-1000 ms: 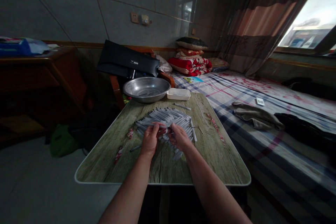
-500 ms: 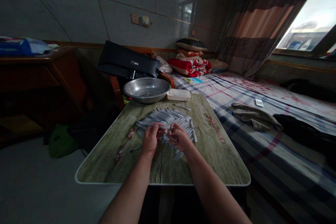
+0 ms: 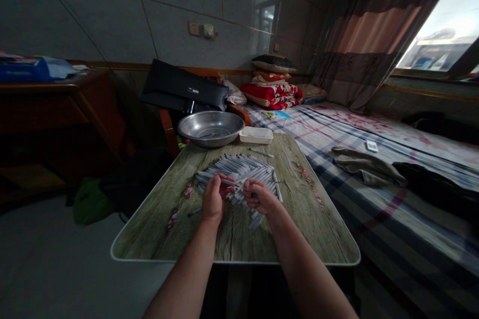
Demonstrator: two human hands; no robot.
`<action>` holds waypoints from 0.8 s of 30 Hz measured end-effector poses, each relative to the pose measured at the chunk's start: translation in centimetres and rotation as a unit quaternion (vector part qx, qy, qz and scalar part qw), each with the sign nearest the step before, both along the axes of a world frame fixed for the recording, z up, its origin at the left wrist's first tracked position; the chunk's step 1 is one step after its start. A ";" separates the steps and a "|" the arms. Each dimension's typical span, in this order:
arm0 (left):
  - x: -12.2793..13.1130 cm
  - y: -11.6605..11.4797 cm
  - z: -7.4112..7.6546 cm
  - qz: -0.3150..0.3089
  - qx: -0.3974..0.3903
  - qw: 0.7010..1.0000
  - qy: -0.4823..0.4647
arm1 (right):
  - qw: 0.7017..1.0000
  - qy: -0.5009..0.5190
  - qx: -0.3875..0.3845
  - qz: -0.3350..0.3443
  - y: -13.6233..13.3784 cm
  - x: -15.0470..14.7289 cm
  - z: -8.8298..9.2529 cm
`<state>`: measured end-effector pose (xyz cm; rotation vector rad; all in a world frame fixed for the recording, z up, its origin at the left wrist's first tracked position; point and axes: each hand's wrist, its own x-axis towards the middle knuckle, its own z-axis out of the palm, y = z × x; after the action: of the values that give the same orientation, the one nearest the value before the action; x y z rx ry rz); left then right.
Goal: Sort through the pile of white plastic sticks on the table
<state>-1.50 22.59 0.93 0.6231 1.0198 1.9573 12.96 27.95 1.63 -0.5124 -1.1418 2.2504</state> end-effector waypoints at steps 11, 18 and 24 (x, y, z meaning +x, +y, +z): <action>-0.2 -0.1 0.1 0.007 -0.002 1.000 -0.011 | 0.996 -0.012 0.025 0.088 0.2 0.9 0.2; -2.3 0.0 -0.1 0.045 0.054 0.986 -0.154 | 0.994 0.048 -0.003 0.094 1.9 2.6 -0.6; -1.5 0.0 0.3 -0.079 0.056 0.974 -0.204 | 0.997 0.078 -0.006 -0.009 1.7 1.9 -0.4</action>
<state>-2.96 22.57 1.20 0.3278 0.5908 1.9060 14.85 29.66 1.20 -0.3427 -1.0416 2.2395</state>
